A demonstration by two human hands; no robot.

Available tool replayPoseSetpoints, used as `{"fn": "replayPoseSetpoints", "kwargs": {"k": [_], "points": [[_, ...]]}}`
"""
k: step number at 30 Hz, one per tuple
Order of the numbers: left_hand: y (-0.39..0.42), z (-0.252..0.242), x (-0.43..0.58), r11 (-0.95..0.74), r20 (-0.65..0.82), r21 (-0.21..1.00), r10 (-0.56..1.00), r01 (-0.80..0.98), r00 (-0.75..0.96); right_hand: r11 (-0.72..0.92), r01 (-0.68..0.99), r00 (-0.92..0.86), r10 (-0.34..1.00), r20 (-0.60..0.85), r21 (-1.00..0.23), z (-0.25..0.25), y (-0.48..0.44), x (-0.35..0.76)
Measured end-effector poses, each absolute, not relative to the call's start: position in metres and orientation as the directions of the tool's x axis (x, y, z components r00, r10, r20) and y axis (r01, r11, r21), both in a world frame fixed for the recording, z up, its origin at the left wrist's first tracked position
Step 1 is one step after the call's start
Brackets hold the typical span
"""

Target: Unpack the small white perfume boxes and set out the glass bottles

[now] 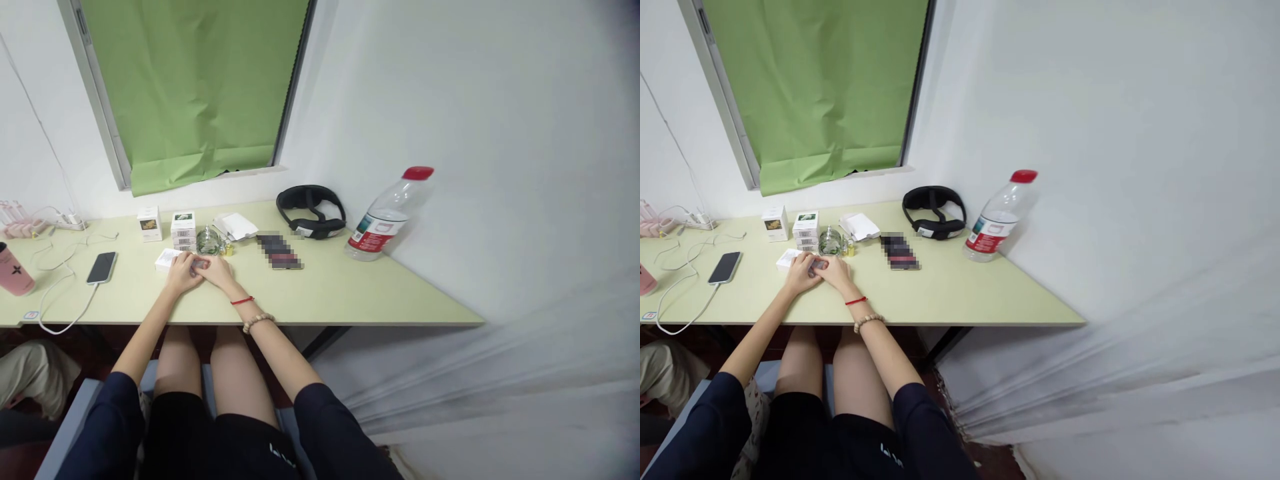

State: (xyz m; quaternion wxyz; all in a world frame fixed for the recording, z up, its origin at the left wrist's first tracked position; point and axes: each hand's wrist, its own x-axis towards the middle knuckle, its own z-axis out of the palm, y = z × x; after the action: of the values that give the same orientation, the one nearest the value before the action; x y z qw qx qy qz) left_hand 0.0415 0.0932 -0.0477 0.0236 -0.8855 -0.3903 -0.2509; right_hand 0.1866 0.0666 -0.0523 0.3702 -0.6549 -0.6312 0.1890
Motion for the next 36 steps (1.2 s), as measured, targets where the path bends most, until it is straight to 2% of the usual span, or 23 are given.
{"fn": "replayPoseSetpoints", "kwargs": {"k": [6, 14, 21, 29, 36], "points": [[0.088, -0.042, 0.039, -0.690, 0.427, 0.171, 0.695, 0.703, 0.579, 0.069, 0.769, 0.052, 0.984, 0.170, -0.636, -0.053, 0.066, 0.184], [0.100, -0.047, 0.044, -0.385, 0.481, 0.239, 0.845, 0.891, 0.236, 0.052, 0.745, 0.108, 0.975, 0.196, -0.665, -0.057, 0.073, 0.183], [0.105, -0.048, 0.046, -0.380, 0.450, 0.211, 0.856, 0.900, 0.256, 0.052, 0.750, 0.122, 0.969, 0.215, -0.659, -0.056, 0.077, 0.182], [0.105, -0.049, 0.036, -0.414, 0.395, 0.325, 0.876, 0.850, 0.276, 0.153, 0.800, -0.002, 0.967, 0.253, -0.581, -0.057, 0.072, 0.174], [0.099, -0.053, 0.030, -0.464, 0.378, 0.321, 0.862, 0.826, 0.337, -0.003, 0.761, 0.118, 0.984, 0.134, -0.648, -0.053, 0.070, 0.162]]}}
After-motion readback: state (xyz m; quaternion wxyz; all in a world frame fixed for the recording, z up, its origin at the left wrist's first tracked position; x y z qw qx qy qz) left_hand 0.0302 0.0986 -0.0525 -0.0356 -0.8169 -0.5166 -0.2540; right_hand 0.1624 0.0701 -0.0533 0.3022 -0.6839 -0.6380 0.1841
